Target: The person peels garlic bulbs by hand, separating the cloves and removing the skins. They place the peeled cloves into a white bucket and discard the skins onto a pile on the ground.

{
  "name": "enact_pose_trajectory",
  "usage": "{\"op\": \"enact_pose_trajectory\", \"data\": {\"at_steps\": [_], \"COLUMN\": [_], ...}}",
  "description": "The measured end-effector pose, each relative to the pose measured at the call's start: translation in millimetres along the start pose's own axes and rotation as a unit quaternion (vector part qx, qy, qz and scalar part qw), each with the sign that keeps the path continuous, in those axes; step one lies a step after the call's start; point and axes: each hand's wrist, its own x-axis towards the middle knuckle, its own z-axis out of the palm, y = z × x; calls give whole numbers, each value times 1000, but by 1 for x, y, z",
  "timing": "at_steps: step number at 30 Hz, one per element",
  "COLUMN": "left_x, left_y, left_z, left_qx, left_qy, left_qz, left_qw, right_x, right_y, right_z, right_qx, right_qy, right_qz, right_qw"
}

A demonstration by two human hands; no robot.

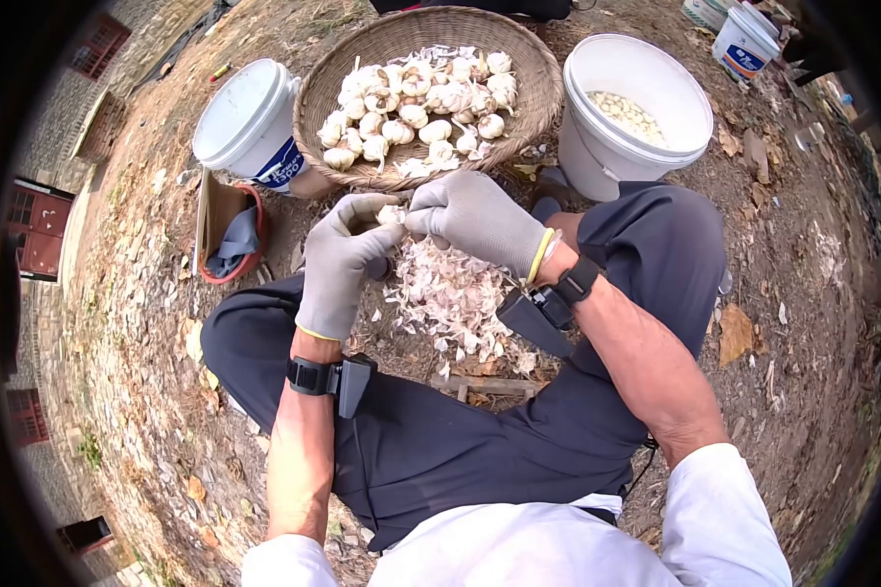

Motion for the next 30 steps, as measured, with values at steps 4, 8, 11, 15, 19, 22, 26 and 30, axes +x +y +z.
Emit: {"op": "enact_pose_trajectory", "data": {"at_steps": [4, 8, 11, 15, 19, 22, 26, 30], "left_x": [7, 13, 15, 16, 14, 13, 5, -2], "left_y": [-16, -31, -39, -38, -32, -27, -17, -9], "left_z": [-1, -6, -6, -13, -16, -11, 0, 3], "left_qx": [-153, -226, -279, -348, -379, -331, -69, 76], "left_qy": [-14, -37, -46, -62, -81, -65, 44, 70], "left_qz": [-23, -22, -23, -12, -24, -18, 23, 50], "left_qw": [988, 973, 959, 935, 921, 941, 996, 993], "right_x": [-2, -1, -1, -1, 0, 1, 4, 5], "right_y": [-4, -3, -1, 7, 19, 22, 16, 15], "right_z": [-2, -3, -3, -2, 7, 10, 6, 6], "right_qx": [54, 98, 130, 126, 76, 24, -52, -69], "right_qy": [-10, -29, -43, -53, -42, -16, 37, 61], "right_qz": [11, 49, 75, 98, 82, 42, 12, -28], "right_qw": [998, 994, 988, 986, 993, 999, 998, 995]}}
